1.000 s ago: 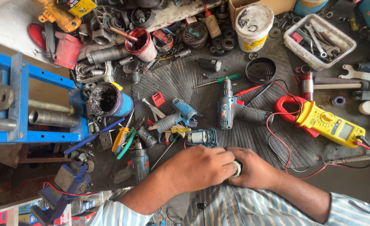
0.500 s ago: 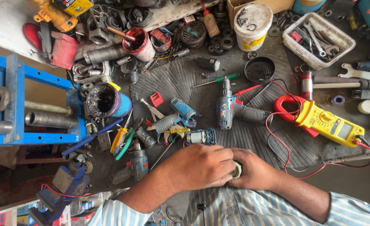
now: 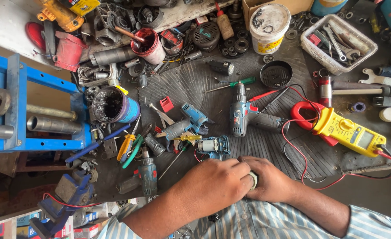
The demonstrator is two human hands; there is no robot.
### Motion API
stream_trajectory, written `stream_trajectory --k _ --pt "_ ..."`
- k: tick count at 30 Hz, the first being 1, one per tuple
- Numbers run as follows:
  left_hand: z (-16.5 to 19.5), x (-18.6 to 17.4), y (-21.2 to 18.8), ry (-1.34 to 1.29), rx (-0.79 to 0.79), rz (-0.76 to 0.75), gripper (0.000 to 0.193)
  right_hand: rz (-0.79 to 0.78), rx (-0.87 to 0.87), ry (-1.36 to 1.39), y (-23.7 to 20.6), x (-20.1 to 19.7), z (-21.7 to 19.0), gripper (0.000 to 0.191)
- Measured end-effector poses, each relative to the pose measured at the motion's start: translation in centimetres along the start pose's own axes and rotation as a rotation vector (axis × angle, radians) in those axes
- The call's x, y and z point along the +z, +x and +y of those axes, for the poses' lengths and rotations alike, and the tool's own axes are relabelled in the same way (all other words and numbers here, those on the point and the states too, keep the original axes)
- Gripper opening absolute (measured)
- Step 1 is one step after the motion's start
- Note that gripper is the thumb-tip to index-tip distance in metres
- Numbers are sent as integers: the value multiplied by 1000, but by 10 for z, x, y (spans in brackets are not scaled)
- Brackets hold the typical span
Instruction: The person assembles small internal components into a cylindrical motor housing. Using pliers and a screwdriver, they place and adjust a gear and a bearing inside the housing, then rotate the gear to check fit.
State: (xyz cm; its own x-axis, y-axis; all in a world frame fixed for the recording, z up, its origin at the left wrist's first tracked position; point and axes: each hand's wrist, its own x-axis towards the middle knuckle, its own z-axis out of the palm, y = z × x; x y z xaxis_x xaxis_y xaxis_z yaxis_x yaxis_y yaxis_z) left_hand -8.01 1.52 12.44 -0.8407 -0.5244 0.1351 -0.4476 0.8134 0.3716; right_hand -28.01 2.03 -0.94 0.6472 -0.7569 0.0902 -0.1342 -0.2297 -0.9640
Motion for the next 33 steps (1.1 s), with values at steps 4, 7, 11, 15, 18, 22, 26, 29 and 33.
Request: stream_trajectory --k 4,7,11,15,18,22,26,29,33 --pt "1 -2 -1 44 4 -29 9 18 17 -7 0 1 -2 31" --pt "0 -1 -2 63 16 -48 9 22 6 -14 0 2 -3 32" --pt "-1 0 -5 55 22 -28 11 25 7 -20 0 4 -2 32" --pt "-8 -4 -9 -7 62 37 11 32 -19 -14 0 6 -1 32" --pt "-13 -7 -11 -30 99 40 8 28 -5 5 0 6 -2 32" --pt "-15 -7 -9 6 133 42 10 22 21 -9 1 7 -1 32" --pt "-16 -6 -9 60 124 28 12 32 7 14 1 7 -2 34" --pt "-15 -6 -12 32 87 43 12 39 43 19 2 8 -4 36" --pt "-12 -1 -14 -101 -49 82 13 59 29 35 3 8 -6 38"
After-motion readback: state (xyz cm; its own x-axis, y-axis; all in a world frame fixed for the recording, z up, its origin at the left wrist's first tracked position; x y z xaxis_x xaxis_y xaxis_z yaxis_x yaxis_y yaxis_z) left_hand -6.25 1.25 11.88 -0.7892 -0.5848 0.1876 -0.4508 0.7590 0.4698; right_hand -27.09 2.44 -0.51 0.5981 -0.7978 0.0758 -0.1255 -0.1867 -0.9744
